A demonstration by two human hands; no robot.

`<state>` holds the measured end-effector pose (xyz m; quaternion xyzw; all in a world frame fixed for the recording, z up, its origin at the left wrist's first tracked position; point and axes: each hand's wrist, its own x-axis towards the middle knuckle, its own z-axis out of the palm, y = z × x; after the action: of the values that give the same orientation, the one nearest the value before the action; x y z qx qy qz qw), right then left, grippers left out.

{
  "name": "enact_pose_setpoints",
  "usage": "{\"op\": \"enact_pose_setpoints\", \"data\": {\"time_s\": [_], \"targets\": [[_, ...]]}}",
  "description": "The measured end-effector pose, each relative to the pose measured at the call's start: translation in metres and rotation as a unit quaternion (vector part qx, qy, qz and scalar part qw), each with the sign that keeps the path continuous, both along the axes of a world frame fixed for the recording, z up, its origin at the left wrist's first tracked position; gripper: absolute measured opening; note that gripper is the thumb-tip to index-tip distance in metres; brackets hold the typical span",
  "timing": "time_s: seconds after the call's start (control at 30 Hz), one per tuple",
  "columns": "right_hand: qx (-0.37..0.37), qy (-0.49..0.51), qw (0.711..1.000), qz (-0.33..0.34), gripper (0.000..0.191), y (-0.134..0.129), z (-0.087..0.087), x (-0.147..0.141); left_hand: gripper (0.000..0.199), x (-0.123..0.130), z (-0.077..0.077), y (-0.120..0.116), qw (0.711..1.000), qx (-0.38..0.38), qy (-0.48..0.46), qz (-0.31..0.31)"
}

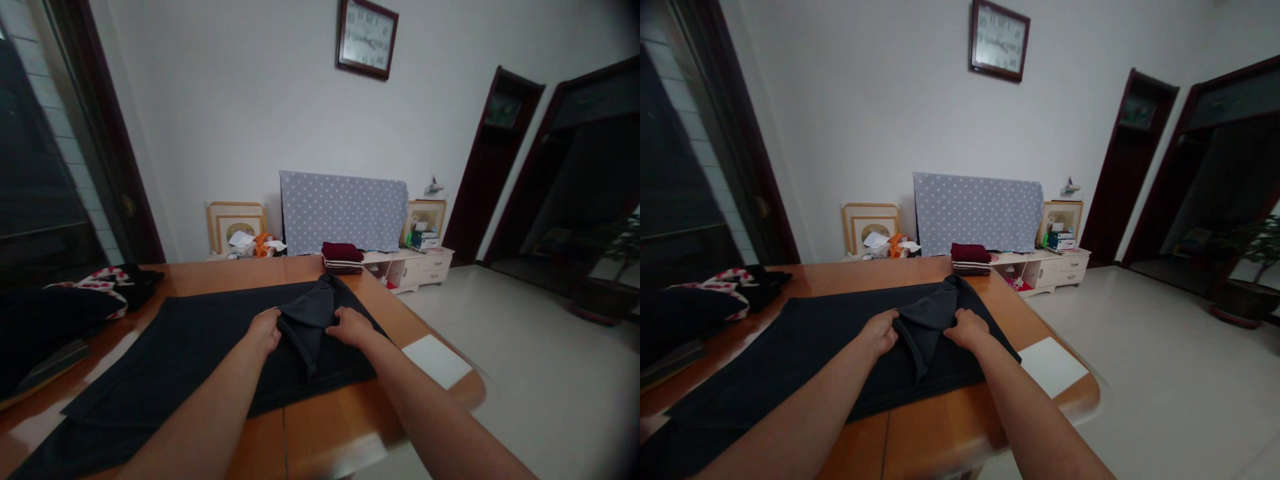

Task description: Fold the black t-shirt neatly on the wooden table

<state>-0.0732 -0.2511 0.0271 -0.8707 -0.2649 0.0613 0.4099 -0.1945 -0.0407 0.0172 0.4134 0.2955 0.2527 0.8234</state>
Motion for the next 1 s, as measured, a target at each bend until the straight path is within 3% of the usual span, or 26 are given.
{"op": "enact_pose_setpoints", "data": {"time_s": [0.13,0.33,0.5,0.6,0.73,0.87,1.0], "targets": [[-0.036,-0.077,0.996,-0.023,0.002,0.006,0.003,-0.006,0.021,0.000,0.002,-0.003,1.000,0.000,0.009,0.020],[0.046,-0.185,0.979,-0.073,0.022,0.004,0.018,-0.012,0.017,-0.002,0.005,-0.008,1.000,-0.001,-0.007,0.003],[0.039,-0.277,0.960,0.022,0.025,-0.006,0.021,-0.023,0.012,-0.005,0.016,-0.011,1.000,-0.020,-0.007,-0.011],[0.015,-0.211,0.975,0.069,0.017,-0.016,0.016,-0.020,0.015,-0.007,0.034,-0.014,0.998,-0.051,-0.018,-0.026],[0.118,-0.055,0.991,0.003,0.025,-0.019,0.010,-0.011,0.017,-0.006,0.065,-0.021,0.994,-0.069,-0.046,-0.065],[0.249,0.188,0.950,-0.023,0.021,-0.002,0.009,-0.020,0.020,-0.002,0.089,-0.034,0.991,-0.057,-0.079,-0.095],[0.263,0.315,0.911,0.042,0.023,0.022,0.010,-0.040,0.028,-0.001,0.103,-0.050,0.986,-0.032,-0.083,-0.144]]}}
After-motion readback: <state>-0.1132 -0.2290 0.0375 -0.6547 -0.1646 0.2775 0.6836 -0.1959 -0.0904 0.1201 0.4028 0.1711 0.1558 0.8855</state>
